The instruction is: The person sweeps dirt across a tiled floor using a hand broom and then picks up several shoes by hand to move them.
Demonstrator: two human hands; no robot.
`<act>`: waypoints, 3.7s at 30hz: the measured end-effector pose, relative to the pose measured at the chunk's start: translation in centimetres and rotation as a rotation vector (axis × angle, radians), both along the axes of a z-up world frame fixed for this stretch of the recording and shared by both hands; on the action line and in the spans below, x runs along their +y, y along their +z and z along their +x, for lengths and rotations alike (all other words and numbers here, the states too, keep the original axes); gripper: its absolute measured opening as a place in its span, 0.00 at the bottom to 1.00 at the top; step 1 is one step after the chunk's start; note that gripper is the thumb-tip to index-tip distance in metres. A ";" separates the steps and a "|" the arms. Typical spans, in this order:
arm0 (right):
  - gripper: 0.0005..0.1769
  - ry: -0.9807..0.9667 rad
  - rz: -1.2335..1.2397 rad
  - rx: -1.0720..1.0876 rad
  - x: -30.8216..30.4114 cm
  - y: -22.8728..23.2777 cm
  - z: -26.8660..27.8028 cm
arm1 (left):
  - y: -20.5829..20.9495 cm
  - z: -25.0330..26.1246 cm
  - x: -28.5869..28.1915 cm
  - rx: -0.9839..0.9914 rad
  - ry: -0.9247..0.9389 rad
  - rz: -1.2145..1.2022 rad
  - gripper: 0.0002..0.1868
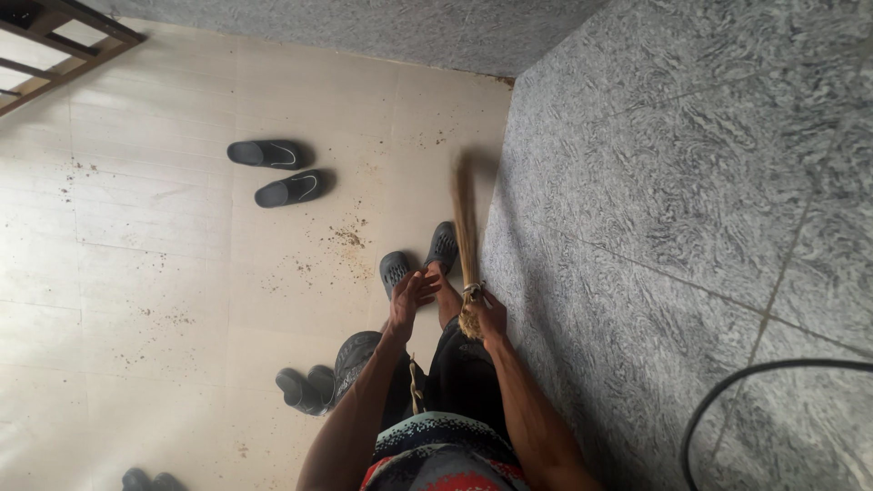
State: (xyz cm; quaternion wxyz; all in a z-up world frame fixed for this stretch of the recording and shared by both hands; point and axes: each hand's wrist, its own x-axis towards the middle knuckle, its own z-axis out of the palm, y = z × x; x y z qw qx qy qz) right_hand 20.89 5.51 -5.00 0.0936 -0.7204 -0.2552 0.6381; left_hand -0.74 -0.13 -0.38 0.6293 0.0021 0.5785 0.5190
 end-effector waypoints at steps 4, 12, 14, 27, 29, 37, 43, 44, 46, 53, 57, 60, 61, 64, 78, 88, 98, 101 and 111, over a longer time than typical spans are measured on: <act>0.27 0.040 -0.025 0.007 0.4 -2.9 -1.3 | -0.3 -0.2 -0.5 -0.007 0.013 -0.027 0.33; 0.29 0.351 0.042 0.027 1.9 -4.4 -4.6 | 0.1 -0.8 -1.4 0.005 0.010 0.002 0.36; 0.31 0.282 0.065 0.093 1.5 -2.9 -4.2 | 0.1 -1.0 -1.3 0.011 0.012 0.007 0.36; 0.31 0.166 -0.059 0.105 1.4 -3.6 -3.9 | 0.1 -2.3 -1.5 0.009 0.053 -0.010 0.37; 0.24 0.177 -0.060 0.168 2.3 -4.4 -5.0 | 0.2 -2.3 -1.4 0.008 0.056 0.000 0.37; 0.17 0.280 -0.009 0.385 4.6 -2.4 -4.7 | 0.3 -2.1 -0.5 -0.016 0.072 -0.012 0.35; 0.43 0.155 0.082 0.078 4.1 0.8 -2.8 | -1.2 -2.2 0.6 -0.026 0.101 0.024 0.36; 0.39 0.131 0.080 -0.008 4.2 0.7 -2.7 | -1.6 -2.1 0.7 -0.026 0.101 0.025 0.36; 0.35 0.111 0.079 -0.095 4.9 0.0 -2.6 | -2.3 -2.0 1.1 -0.020 0.131 0.032 0.36; 0.25 0.249 -0.032 -0.033 9.5 -4.7 -4.0 | -2.8 -2.0 2.0 -0.008 0.128 0.027 0.36; 0.31 0.441 0.080 -0.010 10.3 -5.0 -4.3 | -1.8 -1.9 2.5 0.009 0.102 0.032 0.36; 0.39 0.378 0.089 -0.021 10.0 -3.2 -3.9 | -0.8 -2.1 3.3 0.010 0.095 0.020 0.36; 0.39 0.378 0.088 -0.022 9.5 -2.4 -3.6 | -0.5 -2.1 3.3 0.012 0.089 0.013 0.36; 0.43 0.269 0.123 0.012 8.2 -0.4 -2.9 | 0.2 -2.2 3.5 0.054 0.057 0.034 0.37; 0.25 0.281 -0.080 0.231 8.2 -4.4 -5.1 | -1.0 -1.8 3.4 0.028 0.100 0.014 0.36; 0.29 0.368 0.101 0.047 7.0 2.3 -7.1 | 0.3 -2.1 3.7 0.032 0.125 0.015 0.34; 0.17 0.475 0.001 0.070 6.9 -3.8 -7.9 | -2.1 -1.2 3.0 0.039 0.186 0.066 0.36; 0.16 0.439 0.041 0.217 7.6 -2.5 -8.0 | -0.7 -0.9 3.3 0.029 0.183 0.030 0.36; 0.21 0.154 0.200 -0.312 10.8 -1.3 -4.2 | 1.1 -0.4 6.9 0.064 0.158 0.044 0.36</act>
